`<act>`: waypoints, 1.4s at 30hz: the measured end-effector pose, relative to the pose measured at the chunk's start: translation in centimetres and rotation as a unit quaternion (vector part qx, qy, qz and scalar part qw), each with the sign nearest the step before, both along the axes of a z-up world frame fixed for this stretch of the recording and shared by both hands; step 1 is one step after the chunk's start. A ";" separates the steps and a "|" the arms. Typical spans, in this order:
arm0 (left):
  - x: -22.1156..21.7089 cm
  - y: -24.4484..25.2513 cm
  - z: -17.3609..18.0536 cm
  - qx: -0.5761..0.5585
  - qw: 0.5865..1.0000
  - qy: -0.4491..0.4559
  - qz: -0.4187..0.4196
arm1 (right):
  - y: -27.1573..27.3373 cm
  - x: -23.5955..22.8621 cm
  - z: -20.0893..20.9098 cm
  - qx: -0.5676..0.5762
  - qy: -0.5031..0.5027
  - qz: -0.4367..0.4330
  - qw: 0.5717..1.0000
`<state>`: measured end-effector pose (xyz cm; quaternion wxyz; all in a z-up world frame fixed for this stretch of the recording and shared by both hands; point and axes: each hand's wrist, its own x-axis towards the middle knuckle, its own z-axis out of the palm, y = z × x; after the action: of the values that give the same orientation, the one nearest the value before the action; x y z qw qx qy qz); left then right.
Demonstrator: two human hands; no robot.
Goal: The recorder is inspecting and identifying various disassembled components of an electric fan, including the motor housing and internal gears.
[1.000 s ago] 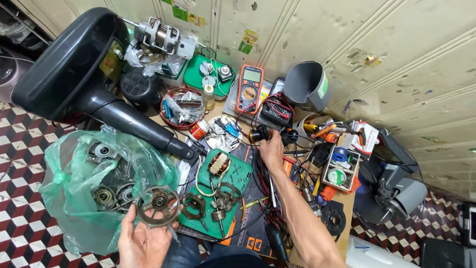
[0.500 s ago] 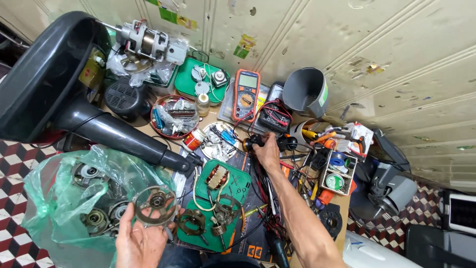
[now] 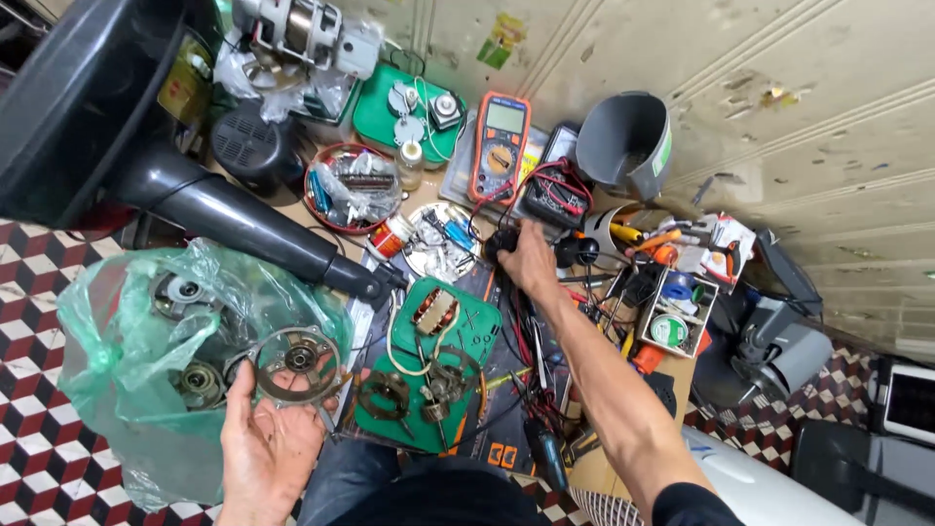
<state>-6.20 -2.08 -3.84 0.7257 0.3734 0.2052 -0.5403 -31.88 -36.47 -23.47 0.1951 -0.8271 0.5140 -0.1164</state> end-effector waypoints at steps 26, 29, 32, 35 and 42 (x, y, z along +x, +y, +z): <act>-7.9 0.0 3.0 -0.007 0.976 -0.192 -0.107 | 21.0 -4.9 13.0 0.535 -0.690 -0.199 0.444; -8.4 -0.2 4.2 -0.027 0.976 -0.194 -0.096 | 20.6 -4.1 13.0 0.541 -0.681 -0.187 0.456; -8.7 -0.6 5.7 -0.038 0.971 -0.217 -0.090 | 20.1 -3.1 13.8 0.543 -0.660 -0.186 0.485; -8.8 -0.6 6.0 -0.046 0.967 -0.229 -0.101 | 20.1 -2.2 14.4 0.542 -0.648 -0.176 0.506; -8.9 -0.5 6.0 -0.082 0.973 -0.194 -0.090 | 20.9 0.1 15.0 0.560 -0.651 -0.151 0.490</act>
<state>-15.06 -2.53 2.20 0.7281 0.4268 -0.0189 -0.5361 -31.74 -15.60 -8.45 0.8759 -0.1425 0.3143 -0.3373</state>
